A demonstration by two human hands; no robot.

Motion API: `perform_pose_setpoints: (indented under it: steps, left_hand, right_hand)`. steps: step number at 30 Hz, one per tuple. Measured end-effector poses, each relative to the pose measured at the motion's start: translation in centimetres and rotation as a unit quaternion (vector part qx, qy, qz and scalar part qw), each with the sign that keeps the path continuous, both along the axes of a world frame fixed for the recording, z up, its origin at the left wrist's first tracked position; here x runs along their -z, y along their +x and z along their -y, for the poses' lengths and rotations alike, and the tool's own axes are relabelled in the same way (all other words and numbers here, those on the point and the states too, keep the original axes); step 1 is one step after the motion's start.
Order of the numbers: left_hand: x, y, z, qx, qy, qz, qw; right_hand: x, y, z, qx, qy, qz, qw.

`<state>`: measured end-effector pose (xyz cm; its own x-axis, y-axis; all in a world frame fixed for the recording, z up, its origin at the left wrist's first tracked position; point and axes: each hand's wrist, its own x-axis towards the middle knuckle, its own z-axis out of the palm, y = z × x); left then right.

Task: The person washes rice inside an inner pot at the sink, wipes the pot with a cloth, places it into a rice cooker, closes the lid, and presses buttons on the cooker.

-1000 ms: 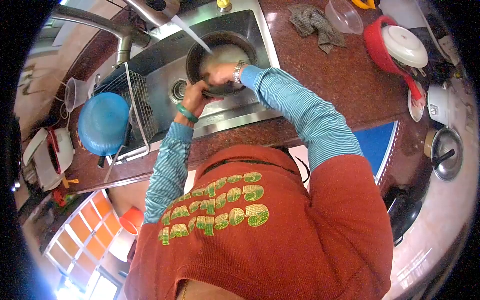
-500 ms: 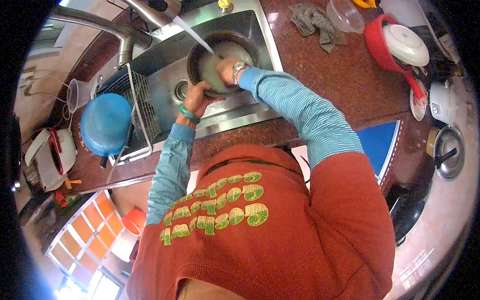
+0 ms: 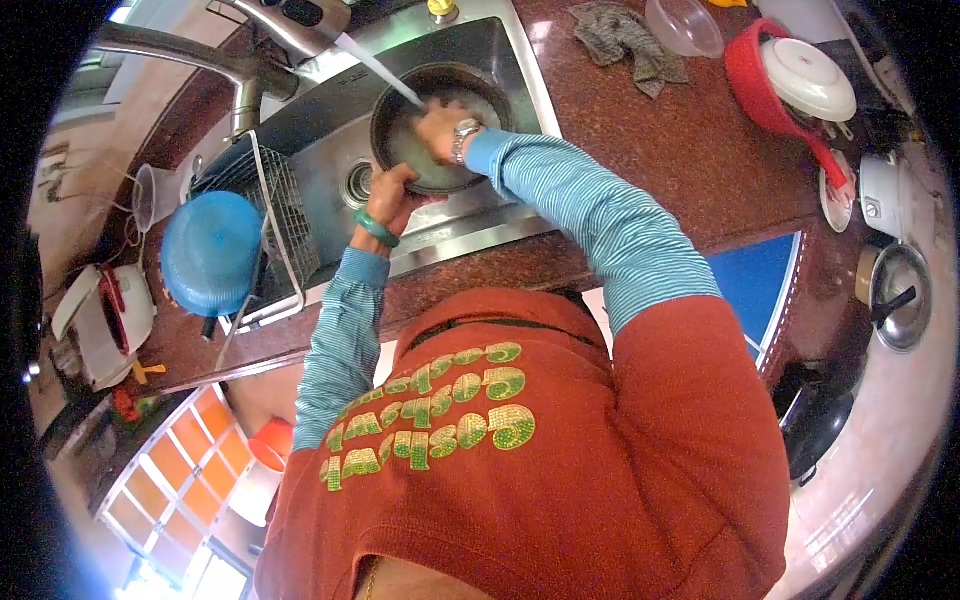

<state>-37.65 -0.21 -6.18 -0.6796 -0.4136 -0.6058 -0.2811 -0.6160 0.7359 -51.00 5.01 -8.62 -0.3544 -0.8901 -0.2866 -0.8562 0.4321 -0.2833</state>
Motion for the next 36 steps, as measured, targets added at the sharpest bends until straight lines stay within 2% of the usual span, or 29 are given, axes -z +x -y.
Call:
perform_pose_setpoints:
  steps: [1, 3, 4, 6, 7, 9, 10, 11, 13, 14, 15, 17, 18, 19, 21, 22, 24, 25, 27, 28, 29, 31, 32, 33, 35, 36]
  left_hand:
    - [-0.1, 0.2, 0.2, -0.003, 0.0, -0.001, 1.0]
    - [1.0, 0.2, 0.7, -0.001, 0.023, -0.002, 1.0]
    - [1.1, 0.1, 0.6, -0.004, 0.019, 0.003, 1.0]
    - [1.0, -0.2, 0.3, -0.004, 0.017, 0.008, 1.0]
    - [0.4, -0.3, 0.1, 0.006, 0.011, 0.002, 1.0]
    - [0.2, -0.1, 0.3, 0.013, 0.001, -0.002, 1.0]
    - [0.5, 0.1, 0.6, 0.009, 0.01, -0.008, 1.0]
    - [0.8, 0.1, 0.7, 0.006, 0.021, -0.016, 1.0]
    - [0.7, -0.1, 0.7, 0.002, 0.016, -0.021, 1.0]
    - [1.3, -0.2, 0.9, 0.014, 0.024, -0.015, 1.0]
    - [1.7, -0.2, 1.0, 0.025, 0.032, -0.009, 0.999]
    - [0.1, -0.5, 0.3, 0.031, 0.022, -0.025, 0.999]
    - [-0.2, -0.5, 0.2, 0.013, 0.013, -0.015, 1.0]
    - [-0.3, -0.3, 0.3, -0.005, 0.005, -0.005, 1.0]
    - [0.5, -0.2, 0.8, -0.006, 0.025, -0.007, 1.0]
    - [0.7, -0.2, 0.9, -0.004, 0.047, -0.01, 0.999]
    - [0.9, -0.4, 0.8, 0.005, 0.043, -0.009, 0.999]
    - [1.0, -0.5, 0.8, 0.013, 0.036, -0.009, 0.999]
    - [0.7, -0.6, 0.5, 0.004, 0.034, -0.018, 0.999]
    - [0.2, -0.5, 0.4, -0.004, 0.025, -0.009, 1.0]
    - [0.0, -0.5, 0.5, -0.012, 0.016, -0.002, 1.0]
    - [0.8, -0.5, 1.1, -0.004, 0.039, -0.012, 0.999]
    - [1.4, -0.5, 1.1, -0.013, 0.038, 0.001, 0.999]
    - [1.7, -0.4, 1.0, -0.02, 0.038, 0.016, 0.999]
    - [2.2, -0.1, 0.7, 0.072, -0.085, -0.045, 0.993]
    - [1.0, -0.5, 0.4, 0.023, -0.026, -0.03, 0.999]
  right_hand:
    - [0.8, -0.2, 0.0, 0.006, 0.024, -0.014, 1.0]
    - [1.5, -0.1, 0.8, -0.17, 0.159, -0.002, 0.973]
    - [2.6, -0.3, 0.9, -0.169, 0.161, -0.001, 0.972]
    - [4.5, -0.8, 1.1, -0.21, -0.001, 0.092, 0.973]
    - [2.9, -0.8, 0.9, -0.21, -0.001, 0.092, 0.973]
    - [-0.3, -0.9, 0.6, -0.059, 0.042, 0.064, 0.995]
    - [-0.4, -1.2, 0.0, -0.05, 0.021, 0.066, 0.996]
    - [-0.3, -1.1, 0.3, -0.052, 0.021, 0.066, 0.996]
    - [0.9, -0.8, 0.6, -0.212, 0.116, 0.091, 0.966]
    - [3.8, -0.9, 0.6, -0.197, 0.007, 0.155, 0.968]
    - [3.5, -0.9, 0.4, -0.195, 0.009, 0.156, 0.968]
    - [1.4, -1.0, 0.5, -0.137, -0.109, 0.084, 0.981]
    - [0.1, -1.3, 0.6, -0.066, -0.008, 0.093, 0.993]
    - [-0.5, -1.3, -0.2, -0.057, -0.025, 0.064, 0.996]
    - [0.5, -0.9, 0.4, -0.103, 0.077, 0.06, 0.99]
    - [2.0, -1.0, 0.8, -0.103, 0.079, 0.059, 0.99]
    - [4.7, -1.0, 1.3, -0.2, 0.011, 0.183, 0.962]
    - [3.0, -1.0, 1.1, -0.199, 0.012, 0.184, 0.962]
    - [-0.1, -1.2, 0.9, -0.092, -0.056, 0.119, 0.987]
    - [0.8, -1.1, 0.3, -0.054, -0.096, 0.03, 0.993]
    - [1.3, -0.9, 0.4, -0.055, -0.096, 0.031, 0.993]
    - [0.1, -0.6, 0.8, -0.182, 0.088, 0.038, 0.979]
    - [-0.4, -0.3, 1.1, -0.2, 0.142, 0.067, 0.967]
    - [-0.6, -0.4, 0.8, -0.199, 0.145, 0.069, 0.967]
    - [-0.8, -0.7, 0.3, -0.136, -0.08, 0.155, 0.975]
    - [0.0, -0.9, 0.6, -0.089, -0.057, 0.118, 0.987]
